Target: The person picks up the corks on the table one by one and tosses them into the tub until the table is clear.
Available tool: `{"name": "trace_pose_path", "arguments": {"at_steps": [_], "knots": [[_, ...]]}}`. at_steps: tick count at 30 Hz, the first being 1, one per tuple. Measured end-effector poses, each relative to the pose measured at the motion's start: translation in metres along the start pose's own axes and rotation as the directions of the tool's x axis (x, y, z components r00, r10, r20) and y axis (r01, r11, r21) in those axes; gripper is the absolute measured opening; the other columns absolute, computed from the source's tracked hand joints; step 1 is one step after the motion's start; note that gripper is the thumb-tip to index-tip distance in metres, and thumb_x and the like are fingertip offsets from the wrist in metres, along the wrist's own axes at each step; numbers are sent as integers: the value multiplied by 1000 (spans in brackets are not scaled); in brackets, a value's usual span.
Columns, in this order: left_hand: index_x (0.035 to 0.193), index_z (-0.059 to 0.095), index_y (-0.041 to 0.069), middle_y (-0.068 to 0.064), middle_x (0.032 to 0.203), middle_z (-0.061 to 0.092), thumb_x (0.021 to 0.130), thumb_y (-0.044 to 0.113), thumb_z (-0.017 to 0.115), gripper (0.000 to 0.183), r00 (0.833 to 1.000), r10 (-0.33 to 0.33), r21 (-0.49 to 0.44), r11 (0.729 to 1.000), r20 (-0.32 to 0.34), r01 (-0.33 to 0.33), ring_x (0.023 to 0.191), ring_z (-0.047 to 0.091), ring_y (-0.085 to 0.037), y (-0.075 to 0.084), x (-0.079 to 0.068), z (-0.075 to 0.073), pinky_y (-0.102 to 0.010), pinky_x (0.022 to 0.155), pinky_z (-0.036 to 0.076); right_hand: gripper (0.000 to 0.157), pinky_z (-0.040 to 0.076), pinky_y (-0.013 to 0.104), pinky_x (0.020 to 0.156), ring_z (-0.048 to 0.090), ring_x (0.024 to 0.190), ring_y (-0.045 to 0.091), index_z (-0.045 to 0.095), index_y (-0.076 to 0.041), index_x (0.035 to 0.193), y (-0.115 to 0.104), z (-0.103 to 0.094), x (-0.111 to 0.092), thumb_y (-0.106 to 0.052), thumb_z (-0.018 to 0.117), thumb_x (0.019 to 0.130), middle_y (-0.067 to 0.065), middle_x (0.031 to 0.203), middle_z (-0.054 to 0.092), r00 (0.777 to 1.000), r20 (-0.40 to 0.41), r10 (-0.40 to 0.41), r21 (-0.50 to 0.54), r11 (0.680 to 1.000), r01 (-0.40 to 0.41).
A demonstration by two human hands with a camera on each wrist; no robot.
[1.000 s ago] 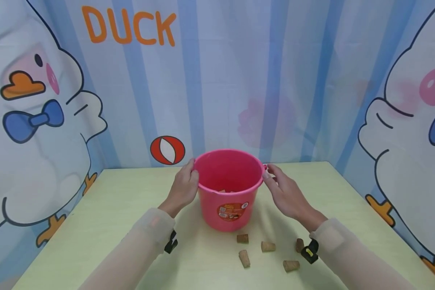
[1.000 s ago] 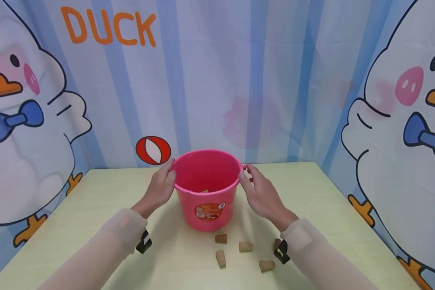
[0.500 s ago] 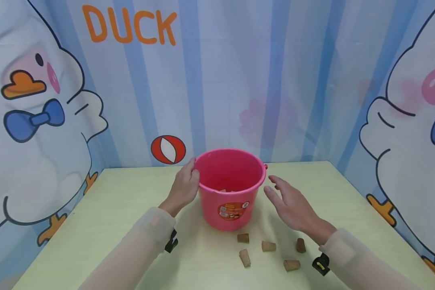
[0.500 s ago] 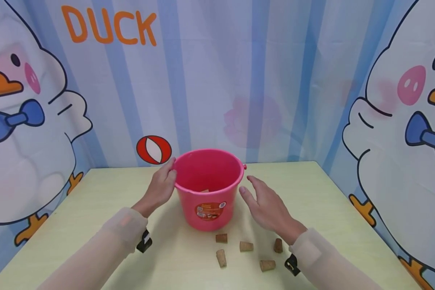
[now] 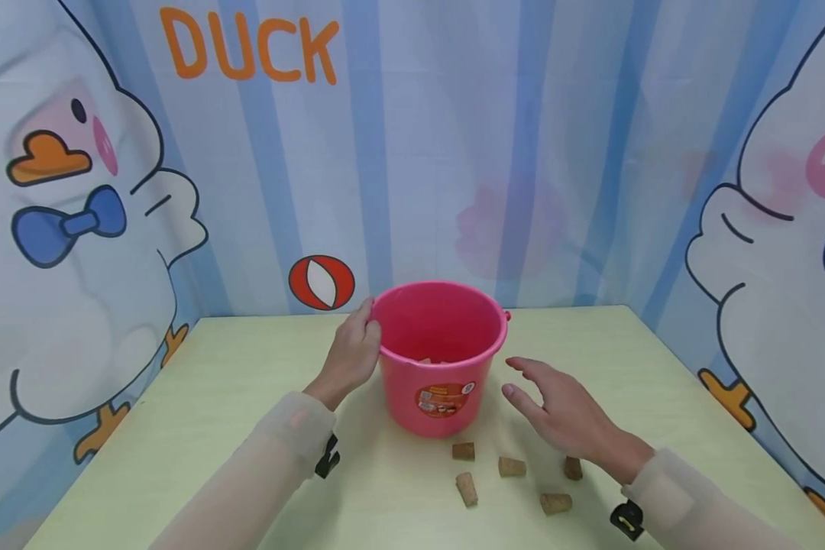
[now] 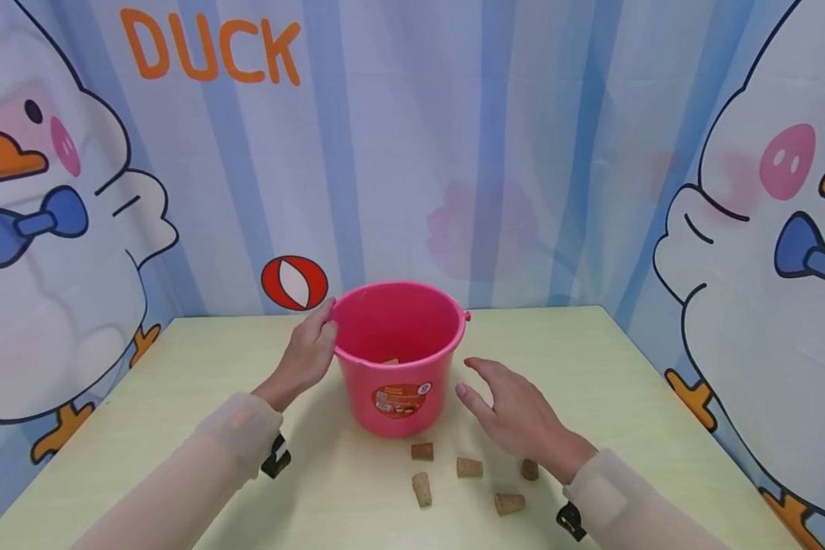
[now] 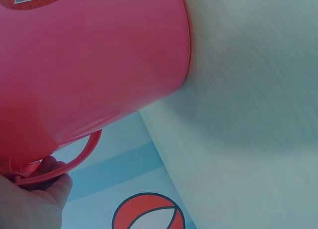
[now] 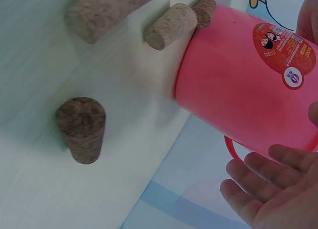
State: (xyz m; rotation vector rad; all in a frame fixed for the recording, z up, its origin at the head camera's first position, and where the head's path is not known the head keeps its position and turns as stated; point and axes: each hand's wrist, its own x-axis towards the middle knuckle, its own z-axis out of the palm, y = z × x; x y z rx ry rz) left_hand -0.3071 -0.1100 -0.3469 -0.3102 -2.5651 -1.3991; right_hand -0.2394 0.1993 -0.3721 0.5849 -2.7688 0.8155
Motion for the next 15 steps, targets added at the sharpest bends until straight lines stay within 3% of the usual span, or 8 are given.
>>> {"name": "trace_pose_path", "arguments": {"at_steps": [5,15], "knots": [[165,16,10,-7,164,32,109,26,35,62,1000,-6,-6,1000,-5,6,146,37,-31,2,-1,0,-45,110,46,63,43,61,108,49,138,39,53,-7,148,1,0,-6,-51,55,103,14,149,54,999,36,4,-38,999,-3],[165,15,11,-7,164,32,109,26,36,62,1000,-13,-5,1000,-2,13,146,37,-31,2,-1,1,-45,108,47,56,47,58,106,54,134,33,60,-12,142,4,8,-12,-45,67,98,8,144,59,990,136,36,-91,996,-23]]}}
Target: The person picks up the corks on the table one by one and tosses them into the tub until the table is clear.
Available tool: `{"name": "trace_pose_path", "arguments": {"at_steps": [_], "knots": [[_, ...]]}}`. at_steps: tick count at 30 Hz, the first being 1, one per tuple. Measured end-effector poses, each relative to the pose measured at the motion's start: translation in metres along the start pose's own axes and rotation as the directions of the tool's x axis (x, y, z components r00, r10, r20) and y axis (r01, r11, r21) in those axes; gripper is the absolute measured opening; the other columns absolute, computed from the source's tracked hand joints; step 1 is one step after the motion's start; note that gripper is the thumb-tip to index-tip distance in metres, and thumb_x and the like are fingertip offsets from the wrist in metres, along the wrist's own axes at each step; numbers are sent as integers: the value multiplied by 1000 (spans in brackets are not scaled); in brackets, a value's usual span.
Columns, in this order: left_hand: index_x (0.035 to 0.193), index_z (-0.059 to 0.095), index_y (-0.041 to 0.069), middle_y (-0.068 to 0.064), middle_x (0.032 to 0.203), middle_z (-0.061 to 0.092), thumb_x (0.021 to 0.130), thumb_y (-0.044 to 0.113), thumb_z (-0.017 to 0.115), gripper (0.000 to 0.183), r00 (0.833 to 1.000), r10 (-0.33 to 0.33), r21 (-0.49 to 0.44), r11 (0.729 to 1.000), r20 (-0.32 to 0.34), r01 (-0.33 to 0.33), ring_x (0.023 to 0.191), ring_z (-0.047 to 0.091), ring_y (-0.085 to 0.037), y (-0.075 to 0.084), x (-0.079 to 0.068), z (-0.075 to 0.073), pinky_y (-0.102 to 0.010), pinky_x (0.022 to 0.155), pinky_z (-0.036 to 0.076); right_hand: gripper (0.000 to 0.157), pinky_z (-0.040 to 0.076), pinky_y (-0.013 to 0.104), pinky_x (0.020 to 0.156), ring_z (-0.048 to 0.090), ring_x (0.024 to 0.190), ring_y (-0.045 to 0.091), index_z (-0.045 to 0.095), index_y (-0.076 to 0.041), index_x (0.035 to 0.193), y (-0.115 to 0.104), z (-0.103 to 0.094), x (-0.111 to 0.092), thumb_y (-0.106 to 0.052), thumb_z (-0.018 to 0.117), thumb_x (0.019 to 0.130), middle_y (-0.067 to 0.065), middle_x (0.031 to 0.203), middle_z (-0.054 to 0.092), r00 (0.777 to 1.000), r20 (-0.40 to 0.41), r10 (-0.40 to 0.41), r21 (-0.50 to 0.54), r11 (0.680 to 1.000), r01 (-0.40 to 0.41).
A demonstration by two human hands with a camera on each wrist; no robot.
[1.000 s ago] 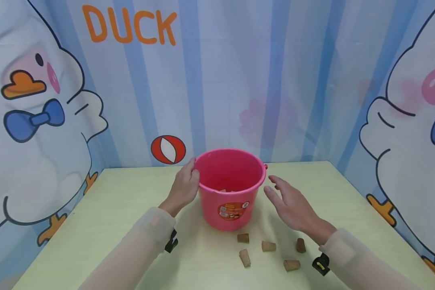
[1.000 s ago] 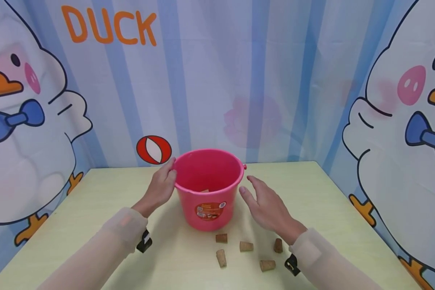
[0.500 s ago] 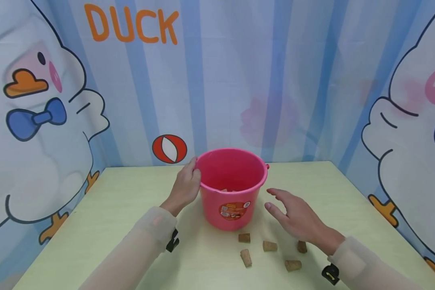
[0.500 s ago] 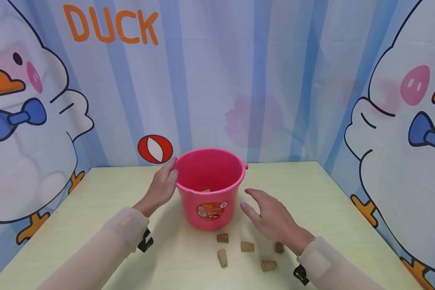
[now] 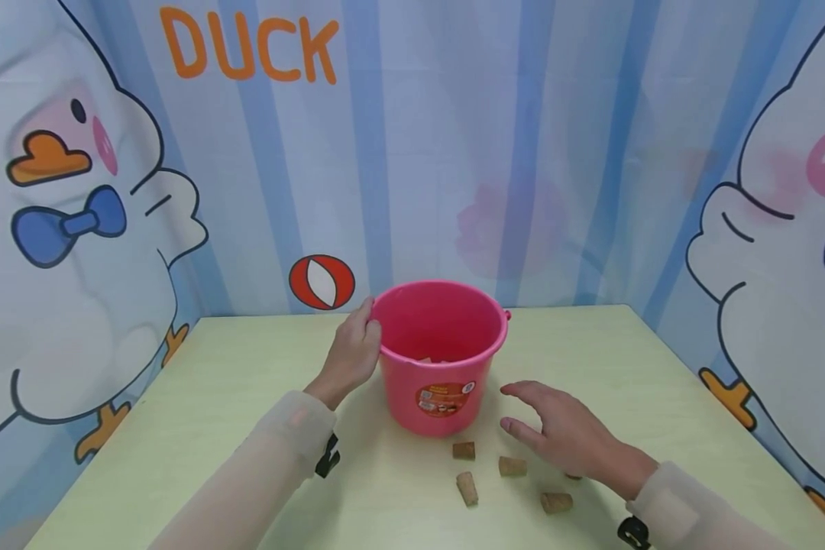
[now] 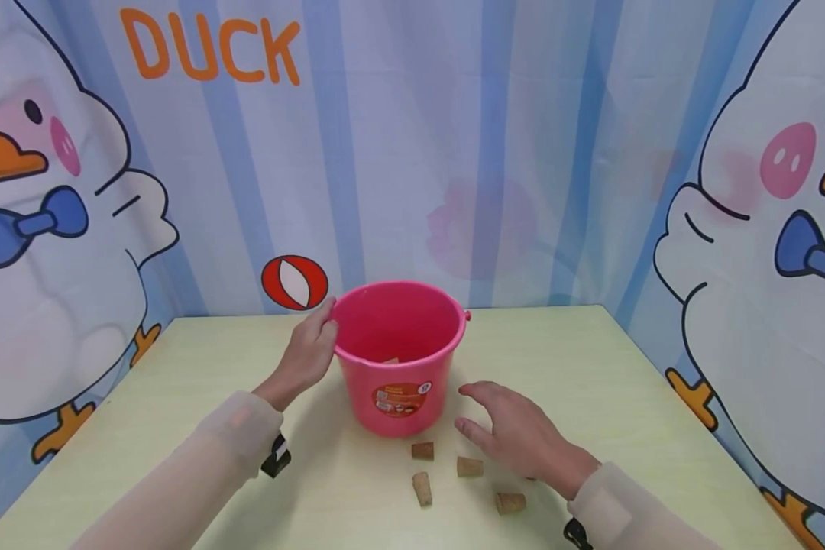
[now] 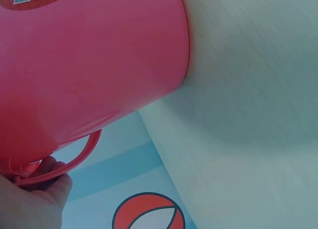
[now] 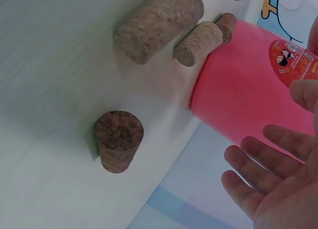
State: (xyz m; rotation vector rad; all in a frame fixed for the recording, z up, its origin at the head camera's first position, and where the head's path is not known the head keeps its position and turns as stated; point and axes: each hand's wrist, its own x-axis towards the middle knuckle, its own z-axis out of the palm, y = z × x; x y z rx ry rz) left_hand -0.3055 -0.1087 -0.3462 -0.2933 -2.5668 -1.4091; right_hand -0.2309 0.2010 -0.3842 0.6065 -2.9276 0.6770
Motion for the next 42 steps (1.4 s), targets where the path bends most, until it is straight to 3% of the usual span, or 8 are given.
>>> {"name": "trace_pose_path", "arguments": {"at_steps": [11,17,25,42], "knots": [[165,15,10,-8,164,33,109,26,35,62,1000,5,4,1000,-3,-5,146,37,-31,-1,1,0,-45,109,46,44,51,51,103,62,123,28,70,-11,128,0,6,-5,-35,77,92,2,128,68,997,68,-31,-82,996,36],[165,16,11,-7,163,33,109,26,36,62,1000,6,-8,1000,-7,-6,145,38,-31,-1,1,-1,-45,109,47,39,54,50,98,65,113,23,74,-12,120,0,10,-4,-36,79,89,-1,118,72,988,150,-23,-81,996,35],[165,16,10,-6,165,30,109,26,35,62,1000,6,-8,1000,-2,-6,147,35,-31,0,0,-1,-45,110,45,31,58,46,89,68,99,18,77,-12,110,-1,13,-7,-31,82,87,-4,105,74,973,208,-100,-73,990,118],[164,17,7,-10,165,31,108,24,34,61,1000,21,3,1000,2,-21,148,35,-32,-1,3,0,-47,112,43,21,56,33,72,53,73,3,77,-20,94,2,25,-6,-19,90,77,-17,81,64,968,220,-124,-137,978,157]]}}
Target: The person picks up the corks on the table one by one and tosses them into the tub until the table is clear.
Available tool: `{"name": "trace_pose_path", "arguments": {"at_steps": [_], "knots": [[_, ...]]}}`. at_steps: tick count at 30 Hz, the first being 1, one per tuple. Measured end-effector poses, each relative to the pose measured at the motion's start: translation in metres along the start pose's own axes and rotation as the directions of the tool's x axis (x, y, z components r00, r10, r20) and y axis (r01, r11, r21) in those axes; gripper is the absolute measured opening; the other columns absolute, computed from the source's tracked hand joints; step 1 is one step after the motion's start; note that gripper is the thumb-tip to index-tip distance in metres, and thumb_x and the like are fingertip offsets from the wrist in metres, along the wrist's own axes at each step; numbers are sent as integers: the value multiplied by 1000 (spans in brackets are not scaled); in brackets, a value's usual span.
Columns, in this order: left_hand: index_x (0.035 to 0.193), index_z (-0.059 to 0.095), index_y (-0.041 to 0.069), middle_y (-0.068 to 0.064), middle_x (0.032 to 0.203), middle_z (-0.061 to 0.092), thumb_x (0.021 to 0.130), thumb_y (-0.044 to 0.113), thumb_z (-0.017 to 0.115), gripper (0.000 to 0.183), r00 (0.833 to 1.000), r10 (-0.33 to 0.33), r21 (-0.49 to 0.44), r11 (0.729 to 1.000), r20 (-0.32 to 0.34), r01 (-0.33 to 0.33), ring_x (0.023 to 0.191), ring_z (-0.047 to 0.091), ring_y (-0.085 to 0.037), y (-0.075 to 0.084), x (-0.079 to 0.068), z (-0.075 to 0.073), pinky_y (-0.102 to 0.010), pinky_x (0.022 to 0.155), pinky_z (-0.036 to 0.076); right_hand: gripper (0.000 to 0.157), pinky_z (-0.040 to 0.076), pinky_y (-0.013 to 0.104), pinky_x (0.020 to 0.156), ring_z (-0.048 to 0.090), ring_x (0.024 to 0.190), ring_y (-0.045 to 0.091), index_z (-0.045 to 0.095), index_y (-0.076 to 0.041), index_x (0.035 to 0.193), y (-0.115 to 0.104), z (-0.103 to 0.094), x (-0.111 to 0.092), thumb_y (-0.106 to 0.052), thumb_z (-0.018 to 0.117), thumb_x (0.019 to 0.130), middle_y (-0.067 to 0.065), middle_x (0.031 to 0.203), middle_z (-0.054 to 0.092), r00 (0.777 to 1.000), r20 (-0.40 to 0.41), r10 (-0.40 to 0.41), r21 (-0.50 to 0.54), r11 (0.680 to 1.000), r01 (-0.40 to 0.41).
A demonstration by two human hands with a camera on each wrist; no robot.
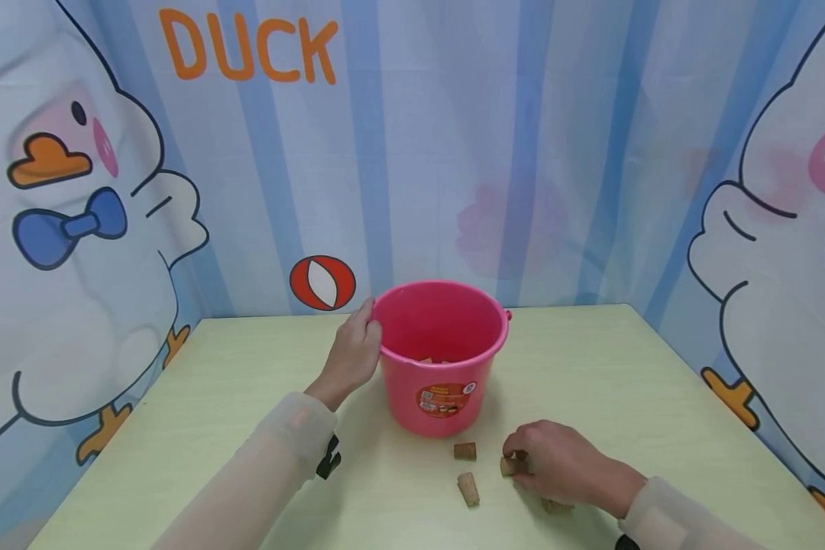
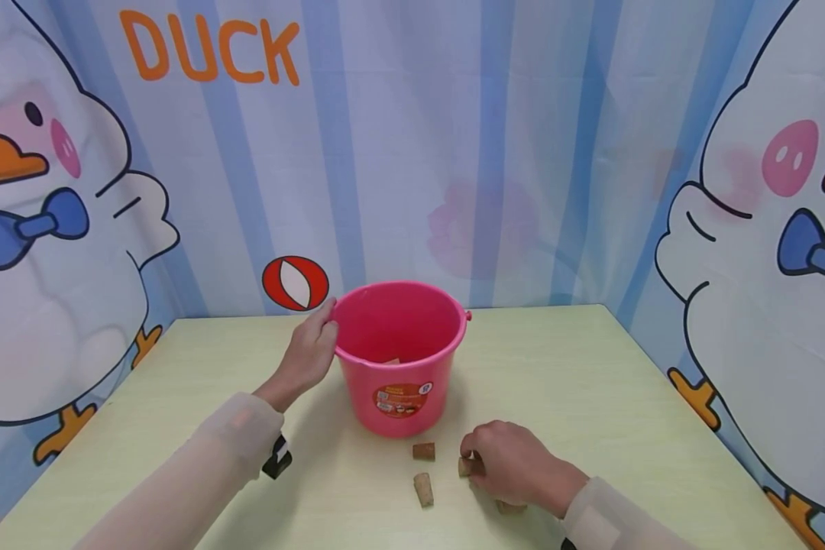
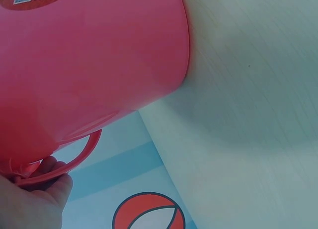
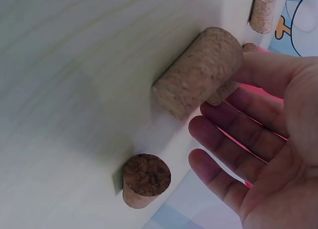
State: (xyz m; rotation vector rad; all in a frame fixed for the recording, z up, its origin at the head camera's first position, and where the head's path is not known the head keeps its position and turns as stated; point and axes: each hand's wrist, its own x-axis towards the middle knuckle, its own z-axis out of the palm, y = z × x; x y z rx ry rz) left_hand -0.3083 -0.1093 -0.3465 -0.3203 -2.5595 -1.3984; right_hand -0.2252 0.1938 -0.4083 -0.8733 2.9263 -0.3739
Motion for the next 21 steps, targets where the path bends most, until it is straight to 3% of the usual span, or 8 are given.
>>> {"name": "trace_pose_path", "arguments": {"at_steps": [10,21], "knots": [[164,17,6,-9,166,29,108,24,33,61,1000,-1,3,1000,2,1,150,32,-32,-1,0,0,-48,113,41,13,51,28,65,50,68,2,76,-22,87,0,2,0,-13,85,83,-18,75,61,999,-22,-23,14,1000,23],[164,17,7,-8,166,29,108,25,34,61,1000,-6,4,1000,-1,6,149,33,-32,0,0,0,-47,113,42,16,58,29,70,56,72,4,79,-19,94,-2,-5,3,-10,86,81,-13,83,69,999,-36,11,35,999,-10]]}}
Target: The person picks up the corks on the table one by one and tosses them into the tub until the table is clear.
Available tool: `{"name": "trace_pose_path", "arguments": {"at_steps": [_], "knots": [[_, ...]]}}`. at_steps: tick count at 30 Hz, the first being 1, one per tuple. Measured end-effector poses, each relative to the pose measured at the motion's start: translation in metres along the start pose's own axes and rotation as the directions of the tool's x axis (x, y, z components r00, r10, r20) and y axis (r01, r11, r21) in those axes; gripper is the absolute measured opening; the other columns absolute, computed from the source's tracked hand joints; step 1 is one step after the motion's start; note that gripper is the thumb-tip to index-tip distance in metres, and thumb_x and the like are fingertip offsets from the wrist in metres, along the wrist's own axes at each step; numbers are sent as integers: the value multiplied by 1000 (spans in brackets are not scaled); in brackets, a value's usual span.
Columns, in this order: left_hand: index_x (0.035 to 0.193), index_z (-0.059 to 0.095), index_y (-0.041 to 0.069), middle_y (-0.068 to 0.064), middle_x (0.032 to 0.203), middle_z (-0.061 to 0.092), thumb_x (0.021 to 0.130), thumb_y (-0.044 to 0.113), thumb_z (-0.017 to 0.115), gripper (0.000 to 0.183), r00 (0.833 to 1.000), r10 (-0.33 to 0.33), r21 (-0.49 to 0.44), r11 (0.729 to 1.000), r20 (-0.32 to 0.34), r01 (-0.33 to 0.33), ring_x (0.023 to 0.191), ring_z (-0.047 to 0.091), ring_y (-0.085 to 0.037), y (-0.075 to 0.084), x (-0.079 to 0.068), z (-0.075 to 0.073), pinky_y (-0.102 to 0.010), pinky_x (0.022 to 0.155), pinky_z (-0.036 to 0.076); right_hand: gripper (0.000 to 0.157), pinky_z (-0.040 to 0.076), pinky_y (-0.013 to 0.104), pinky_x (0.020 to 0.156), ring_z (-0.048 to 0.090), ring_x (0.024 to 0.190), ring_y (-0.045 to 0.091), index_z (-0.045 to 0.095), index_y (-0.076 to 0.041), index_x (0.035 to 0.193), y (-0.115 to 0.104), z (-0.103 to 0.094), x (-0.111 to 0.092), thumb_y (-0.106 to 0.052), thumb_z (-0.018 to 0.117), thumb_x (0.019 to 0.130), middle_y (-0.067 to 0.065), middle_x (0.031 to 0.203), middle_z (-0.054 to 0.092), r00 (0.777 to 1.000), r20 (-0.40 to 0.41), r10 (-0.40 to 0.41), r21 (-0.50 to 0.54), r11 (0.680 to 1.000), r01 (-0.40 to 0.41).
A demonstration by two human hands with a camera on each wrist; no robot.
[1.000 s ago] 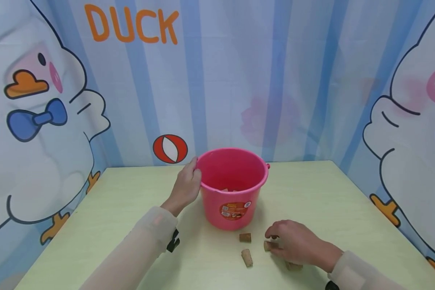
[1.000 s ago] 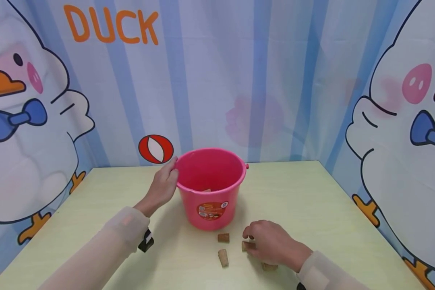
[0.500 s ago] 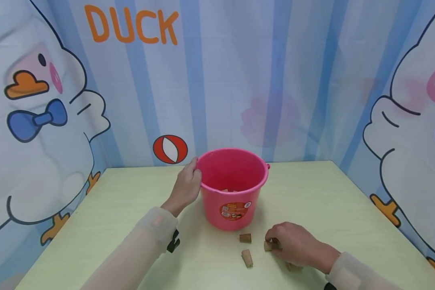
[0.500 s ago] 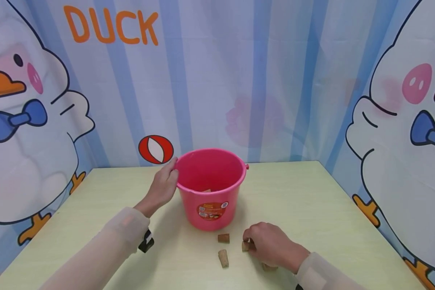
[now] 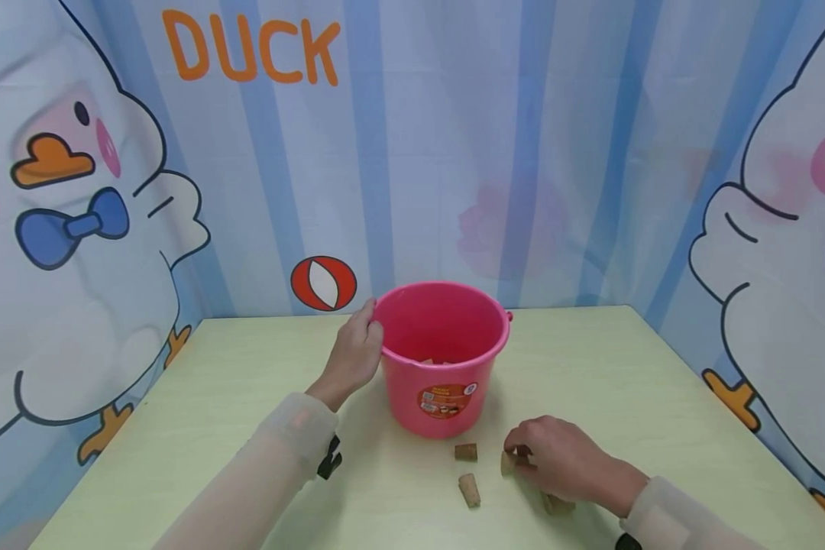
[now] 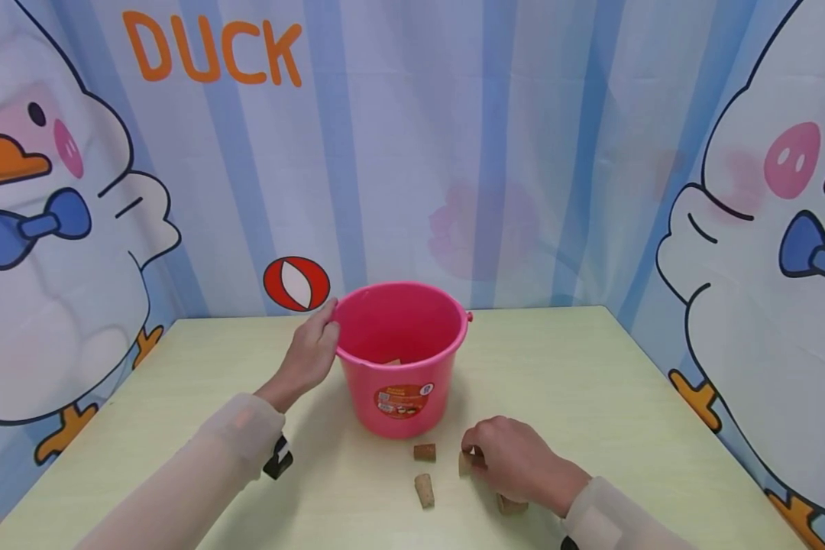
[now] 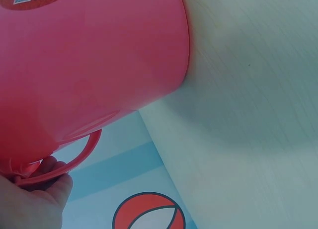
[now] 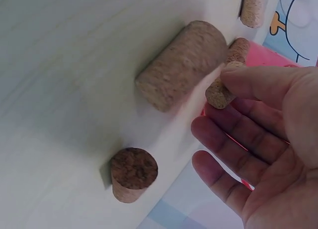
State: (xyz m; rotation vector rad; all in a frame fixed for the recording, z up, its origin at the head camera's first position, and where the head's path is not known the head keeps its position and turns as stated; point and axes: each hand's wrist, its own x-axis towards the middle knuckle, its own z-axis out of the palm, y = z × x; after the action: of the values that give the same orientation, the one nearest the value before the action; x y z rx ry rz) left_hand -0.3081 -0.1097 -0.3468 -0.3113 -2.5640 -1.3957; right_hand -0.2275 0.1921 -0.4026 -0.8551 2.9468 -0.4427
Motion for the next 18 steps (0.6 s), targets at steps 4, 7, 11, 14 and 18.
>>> {"name": "trace_pose_path", "arguments": {"at_steps": [4,7,11,14,18], "knots": [[165,17,8,-8,166,29,108,25,34,61,1000,1,-6,1000,-1,-1,149,33,-31,1,-1,0,-46,113,42,17,58,28,71,58,74,5,79,-18,95,-2,-4,-1,-11,85,82,-13,85,70,1000,-17,6,7,1000,-6],[164,17,8,-8,166,29,108,25,34,61,1000,1,-5,1000,-2,-1,149,32,-31,1,-1,0,-46,114,41,15,57,28,70,59,75,6,79,-19,94,-3,-8,-2,-10,84,83,-14,85,69,999,-40,-9,6,1000,9],[164,17,8,-7,166,29,108,25,34,61,1000,-2,-5,1000,-2,2,149,32,-31,1,-1,0,-46,114,41,13,56,27,69,61,77,6,78,-18,94,-3,-13,-2,-10,82,84,-16,85,69,996,-75,-37,0,999,37],[165,17,8,-8,166,30,108,24,34,61,1000,-2,-8,1000,-2,2,149,33,-31,1,-1,0,-46,113,42,13,57,27,70,62,77,4,79,-19,95,-4,-17,-2,-12,83,84,-16,85,69,994,-96,-41,-3,999,41],[165,16,8,-8,165,31,108,24,35,62,1000,2,-7,1000,-3,-2,148,35,-31,2,-2,0,-46,112,44,14,58,27,73,62,78,3,79,-19,96,-6,-22,-1,-13,85,84,-17,85,69,992,-118,-42,-7,999,42]]}}
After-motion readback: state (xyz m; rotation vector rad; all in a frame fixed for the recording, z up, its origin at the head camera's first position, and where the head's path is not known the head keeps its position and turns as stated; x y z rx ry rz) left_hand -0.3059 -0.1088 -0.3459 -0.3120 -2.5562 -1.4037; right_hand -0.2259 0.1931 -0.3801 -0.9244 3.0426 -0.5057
